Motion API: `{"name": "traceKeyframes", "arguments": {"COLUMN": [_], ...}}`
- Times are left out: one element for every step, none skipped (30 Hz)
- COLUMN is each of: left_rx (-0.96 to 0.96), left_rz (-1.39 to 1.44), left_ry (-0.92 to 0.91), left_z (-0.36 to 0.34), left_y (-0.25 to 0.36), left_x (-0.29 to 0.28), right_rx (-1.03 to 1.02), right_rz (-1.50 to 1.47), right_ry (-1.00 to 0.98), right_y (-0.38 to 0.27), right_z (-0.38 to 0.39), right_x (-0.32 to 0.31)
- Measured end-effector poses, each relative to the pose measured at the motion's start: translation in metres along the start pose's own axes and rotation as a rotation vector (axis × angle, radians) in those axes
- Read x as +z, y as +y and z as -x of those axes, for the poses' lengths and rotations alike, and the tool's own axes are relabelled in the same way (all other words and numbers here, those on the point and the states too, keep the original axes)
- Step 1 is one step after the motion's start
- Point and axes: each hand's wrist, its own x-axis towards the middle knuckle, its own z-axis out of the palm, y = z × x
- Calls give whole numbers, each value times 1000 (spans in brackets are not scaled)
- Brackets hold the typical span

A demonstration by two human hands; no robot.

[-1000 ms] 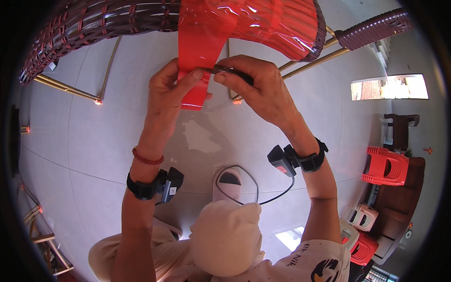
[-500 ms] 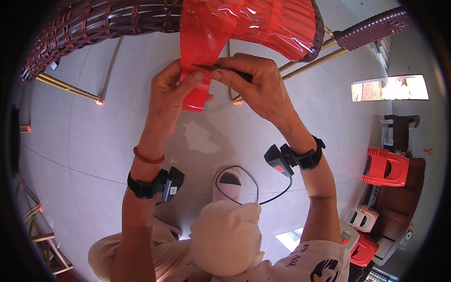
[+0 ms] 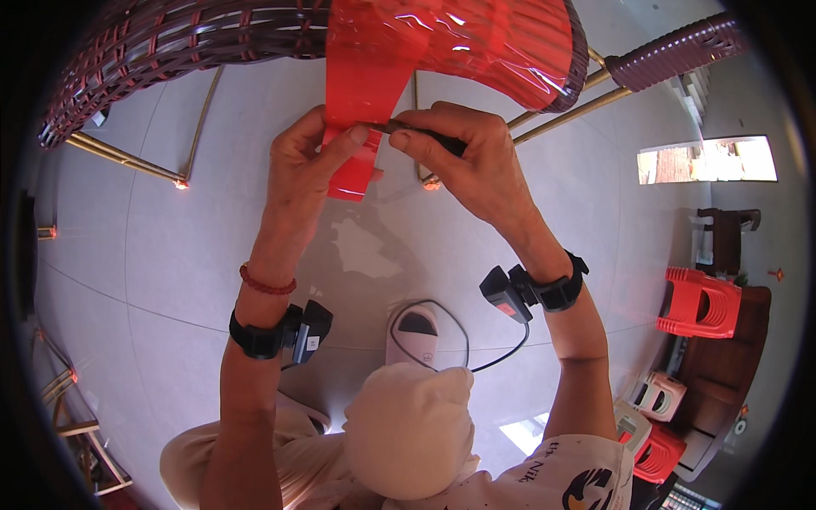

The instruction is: The person applies red tape to the edge of a woven chair, smoothing it down by hand and cutting sections with scissors.

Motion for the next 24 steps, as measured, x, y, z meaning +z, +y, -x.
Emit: {"name": "traceKeyframes", "arguments": {"left_rx": [-10,-20,-20,-17,-15,-14,0,14,14,2,-10,-8,-15,-21,-20,-25,-30,-30,-18,-7,-6,-12,-18,-17], "left_rz": [6,13,13,24,36,36,24,13,14,42,69,66,45,25,25,25,24,23,35,47,46,38,30,28], "left_ry": [-1,-1,-1,-1,-1,0,1,1,0,-3,-5,-3,3,9,8,5,2,0,0,0,-3,0,4,5], "left_z": [0,0,1,1,1,1,1,0,0,0,0,0,1,1,1,1,1,1,1,0,0,1,1,1], "left_y": [0,0,0,0,0,0,0,0,0,1,2,1,0,0,0,0,0,-1,-1,-1,0,1,2,3], "left_x": [0,0,0,1,1,1,0,0,0,1,1,0,-1,-1,0,0,1,1,0,0,0,1,1,1], "right_rx": [21,20,24,28,27,34,40,40,50,61,61,52,43,40,48,55,55,47,39,39,22,5,4,8], "right_rz": [-1,-2,-8,-15,-15,5,25,24,5,-13,-12,21,54,51,33,14,15,39,63,63,19,-26,-26,-62], "right_ry": [1,1,9,18,17,8,-2,-2,1,5,6,10,13,12,15,19,19,14,9,11,6,2,4,9], "right_y": [0,1,1,2,1,-1,-3,-6,-8,-9,-9,-9,-9,-8,-6,-6,-6,-6,-6,-4,-1,0,0,0], "right_z": [0,0,0,0,0,0,0,0,0,0,0,0,0,1,4,5,5,3,2,0,-3,-4,-5,-6], "right_x": [0,0,1,1,1,1,0,1,2,2,2,2,2,1,-2,-4,-5,-5,-4,-2,1,3,5,7]}}
